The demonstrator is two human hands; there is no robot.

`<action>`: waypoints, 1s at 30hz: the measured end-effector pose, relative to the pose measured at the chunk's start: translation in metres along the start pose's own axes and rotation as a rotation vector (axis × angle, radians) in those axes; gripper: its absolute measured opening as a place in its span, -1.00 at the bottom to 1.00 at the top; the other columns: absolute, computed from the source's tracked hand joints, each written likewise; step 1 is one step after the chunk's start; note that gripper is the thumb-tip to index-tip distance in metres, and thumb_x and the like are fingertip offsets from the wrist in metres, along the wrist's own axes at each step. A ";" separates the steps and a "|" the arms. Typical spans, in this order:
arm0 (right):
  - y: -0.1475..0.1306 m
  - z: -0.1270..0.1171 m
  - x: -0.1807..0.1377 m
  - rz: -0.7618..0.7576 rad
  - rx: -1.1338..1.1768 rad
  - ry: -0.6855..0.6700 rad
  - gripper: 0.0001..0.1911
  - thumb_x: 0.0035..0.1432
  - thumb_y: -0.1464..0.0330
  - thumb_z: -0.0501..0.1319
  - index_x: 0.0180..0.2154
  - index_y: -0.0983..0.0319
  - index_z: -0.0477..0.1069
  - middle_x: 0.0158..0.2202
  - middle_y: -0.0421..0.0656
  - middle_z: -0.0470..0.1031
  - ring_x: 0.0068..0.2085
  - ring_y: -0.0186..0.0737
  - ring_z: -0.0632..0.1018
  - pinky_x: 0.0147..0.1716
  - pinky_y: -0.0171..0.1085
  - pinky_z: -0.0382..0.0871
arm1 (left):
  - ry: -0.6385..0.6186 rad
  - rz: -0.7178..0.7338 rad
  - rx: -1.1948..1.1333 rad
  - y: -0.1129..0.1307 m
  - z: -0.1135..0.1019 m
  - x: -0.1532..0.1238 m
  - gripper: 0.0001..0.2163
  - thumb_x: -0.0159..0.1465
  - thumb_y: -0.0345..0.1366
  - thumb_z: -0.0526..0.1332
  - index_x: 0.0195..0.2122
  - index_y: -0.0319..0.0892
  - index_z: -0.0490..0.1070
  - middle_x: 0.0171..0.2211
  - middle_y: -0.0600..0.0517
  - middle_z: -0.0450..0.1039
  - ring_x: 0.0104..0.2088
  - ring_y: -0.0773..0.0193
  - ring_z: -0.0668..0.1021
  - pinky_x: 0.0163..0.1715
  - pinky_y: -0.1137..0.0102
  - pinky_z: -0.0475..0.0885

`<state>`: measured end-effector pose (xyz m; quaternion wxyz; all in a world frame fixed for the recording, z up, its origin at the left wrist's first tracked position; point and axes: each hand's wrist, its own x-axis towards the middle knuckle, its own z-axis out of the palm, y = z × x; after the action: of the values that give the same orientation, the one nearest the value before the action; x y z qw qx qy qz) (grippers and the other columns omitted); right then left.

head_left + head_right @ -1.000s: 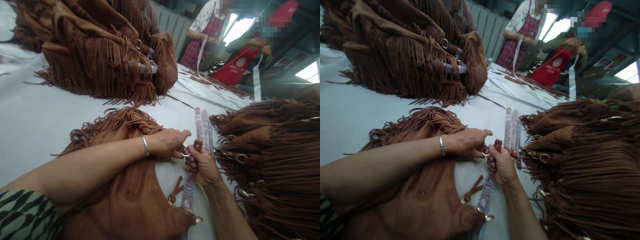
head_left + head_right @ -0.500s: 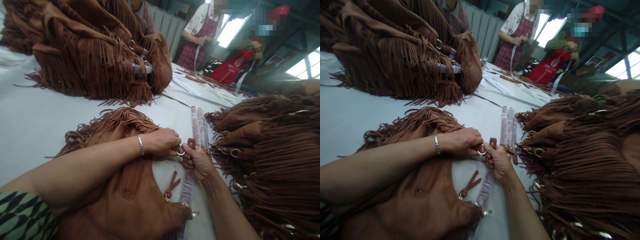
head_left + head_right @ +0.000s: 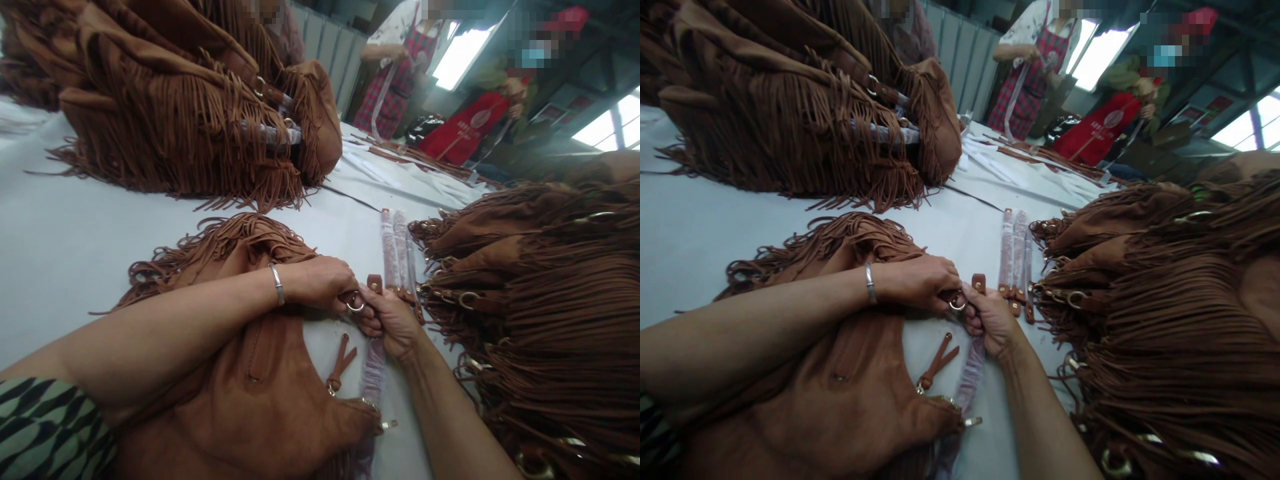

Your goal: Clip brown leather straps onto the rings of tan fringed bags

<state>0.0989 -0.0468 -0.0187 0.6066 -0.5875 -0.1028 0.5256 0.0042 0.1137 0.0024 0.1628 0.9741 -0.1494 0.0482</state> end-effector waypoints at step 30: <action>0.012 0.004 -0.009 -0.080 0.094 0.014 -0.67 -0.18 0.32 0.45 -0.48 0.31 0.33 -0.66 -0.35 0.25 -0.73 -0.59 0.15 -0.83 -0.58 -0.06 | -0.005 0.106 0.229 0.005 0.008 -0.004 -0.79 0.18 -0.19 0.17 -0.27 -0.23 0.35 -0.30 -0.08 0.41 -0.30 0.16 0.42 -0.27 0.32 0.28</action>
<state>0.0864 -0.0540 -0.0232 0.6546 -0.5577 -0.0971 0.5010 -0.0012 0.1079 -0.0043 0.0473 0.9771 -0.1947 0.0712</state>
